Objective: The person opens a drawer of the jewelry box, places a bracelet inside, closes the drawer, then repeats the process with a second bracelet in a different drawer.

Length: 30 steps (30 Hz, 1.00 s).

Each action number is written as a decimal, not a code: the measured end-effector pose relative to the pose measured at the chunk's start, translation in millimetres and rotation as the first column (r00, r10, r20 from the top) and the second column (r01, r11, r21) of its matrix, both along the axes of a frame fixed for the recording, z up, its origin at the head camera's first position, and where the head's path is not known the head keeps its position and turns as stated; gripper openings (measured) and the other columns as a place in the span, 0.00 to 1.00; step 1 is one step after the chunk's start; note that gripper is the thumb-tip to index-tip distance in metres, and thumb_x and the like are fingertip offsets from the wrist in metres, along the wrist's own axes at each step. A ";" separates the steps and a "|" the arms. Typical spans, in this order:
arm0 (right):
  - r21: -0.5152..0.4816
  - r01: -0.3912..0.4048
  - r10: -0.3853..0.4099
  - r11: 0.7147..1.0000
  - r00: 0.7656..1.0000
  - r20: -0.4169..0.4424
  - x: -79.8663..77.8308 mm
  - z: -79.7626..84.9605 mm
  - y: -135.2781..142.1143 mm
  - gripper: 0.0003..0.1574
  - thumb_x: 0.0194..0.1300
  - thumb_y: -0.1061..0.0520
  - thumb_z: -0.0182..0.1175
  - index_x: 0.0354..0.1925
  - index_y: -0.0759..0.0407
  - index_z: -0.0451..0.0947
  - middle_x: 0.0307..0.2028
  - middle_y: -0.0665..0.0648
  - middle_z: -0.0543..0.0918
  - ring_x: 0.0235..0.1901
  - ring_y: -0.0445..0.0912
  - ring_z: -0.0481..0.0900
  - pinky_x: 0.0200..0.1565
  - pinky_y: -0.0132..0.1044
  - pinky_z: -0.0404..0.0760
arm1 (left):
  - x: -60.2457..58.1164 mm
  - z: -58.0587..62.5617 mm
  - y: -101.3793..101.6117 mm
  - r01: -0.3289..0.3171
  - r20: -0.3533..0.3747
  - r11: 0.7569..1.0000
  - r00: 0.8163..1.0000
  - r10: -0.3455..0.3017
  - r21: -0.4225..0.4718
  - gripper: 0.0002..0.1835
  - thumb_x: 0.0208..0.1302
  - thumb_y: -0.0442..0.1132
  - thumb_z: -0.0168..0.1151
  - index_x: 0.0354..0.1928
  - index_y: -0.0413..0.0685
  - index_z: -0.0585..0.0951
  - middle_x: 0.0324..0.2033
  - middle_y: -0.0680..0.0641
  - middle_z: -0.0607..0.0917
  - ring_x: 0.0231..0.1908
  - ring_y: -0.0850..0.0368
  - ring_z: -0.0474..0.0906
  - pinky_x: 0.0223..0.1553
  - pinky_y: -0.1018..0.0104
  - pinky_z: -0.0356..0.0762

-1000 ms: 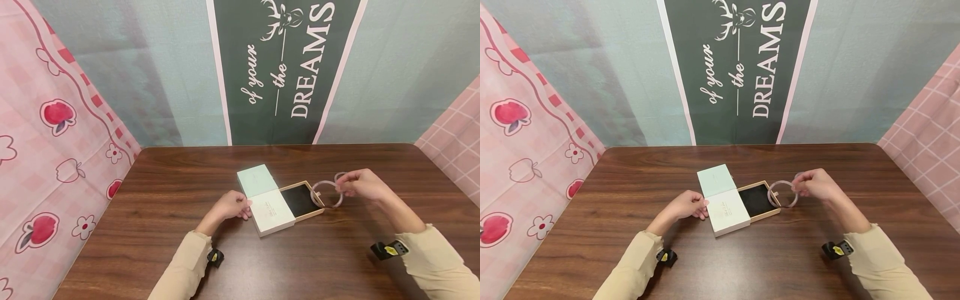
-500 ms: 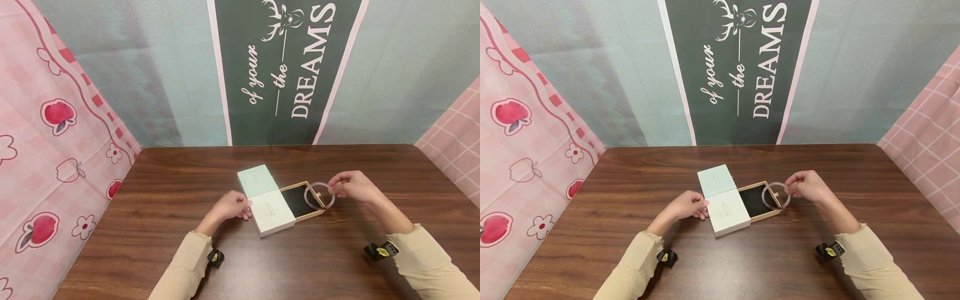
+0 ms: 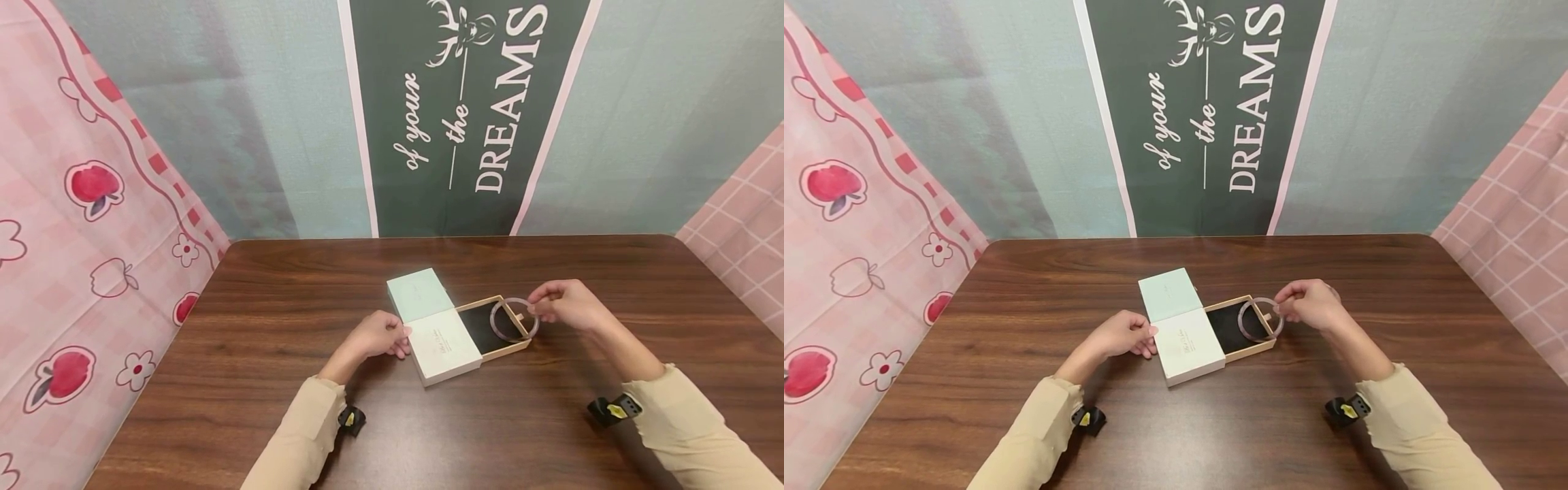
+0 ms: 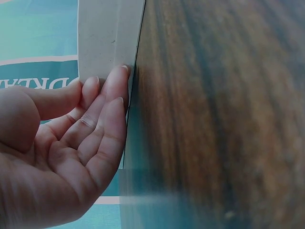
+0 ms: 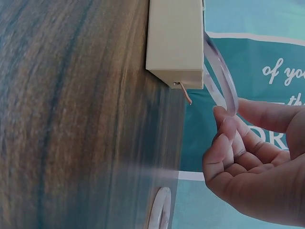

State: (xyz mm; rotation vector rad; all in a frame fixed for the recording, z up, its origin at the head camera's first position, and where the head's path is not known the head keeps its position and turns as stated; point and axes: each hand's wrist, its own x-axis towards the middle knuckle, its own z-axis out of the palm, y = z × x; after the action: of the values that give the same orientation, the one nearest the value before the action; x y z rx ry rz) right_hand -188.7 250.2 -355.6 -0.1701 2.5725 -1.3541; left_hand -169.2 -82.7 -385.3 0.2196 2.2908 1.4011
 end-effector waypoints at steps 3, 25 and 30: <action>-0.003 -0.005 0.005 1.000 1.000 0.006 -0.1 0.8 -1.3 0.14 0.56 0.65 0.60 0.38 0.77 0.73 0.26 0.59 0.81 0.24 0.44 0.76 0.28 0.37 0.78 | -0.1 0.2 -0.1 -0.001 0.001 1.000 1.000 0.001 -0.001 0.13 0.64 0.34 0.55 0.25 0.31 0.77 0.21 0.42 0.83 0.20 0.56 0.80 0.26 0.67 0.78; 0.020 -0.032 0.032 0.999 0.999 0.022 2.5 4.7 -12.6 0.15 0.58 0.64 0.59 0.41 0.75 0.74 0.27 0.59 0.81 0.25 0.47 0.77 0.29 0.40 0.80 | 0.2 -0.2 -0.1 -0.001 -0.002 1.000 1.000 0.001 -0.008 0.12 0.64 0.34 0.55 0.26 0.31 0.77 0.21 0.41 0.83 0.20 0.56 0.80 0.25 0.68 0.77; -0.013 -0.049 0.049 0.999 0.998 0.031 2.9 3.9 -13.0 0.14 0.59 0.66 0.58 0.41 0.76 0.74 0.28 0.60 0.80 0.24 0.46 0.77 0.28 0.38 0.79 | 0.5 0.8 0.5 0.000 0.002 1.000 1.000 0.000 -0.012 0.13 0.65 0.34 0.55 0.25 0.32 0.77 0.21 0.42 0.83 0.20 0.57 0.80 0.25 0.68 0.78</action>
State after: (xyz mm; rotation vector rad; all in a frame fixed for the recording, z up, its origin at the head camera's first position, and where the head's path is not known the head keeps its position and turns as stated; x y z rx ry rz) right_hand -185.8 237.2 -351.7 -0.2103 2.5182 -1.3442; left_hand -168.7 -82.2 -384.5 0.2149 2.2970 1.3871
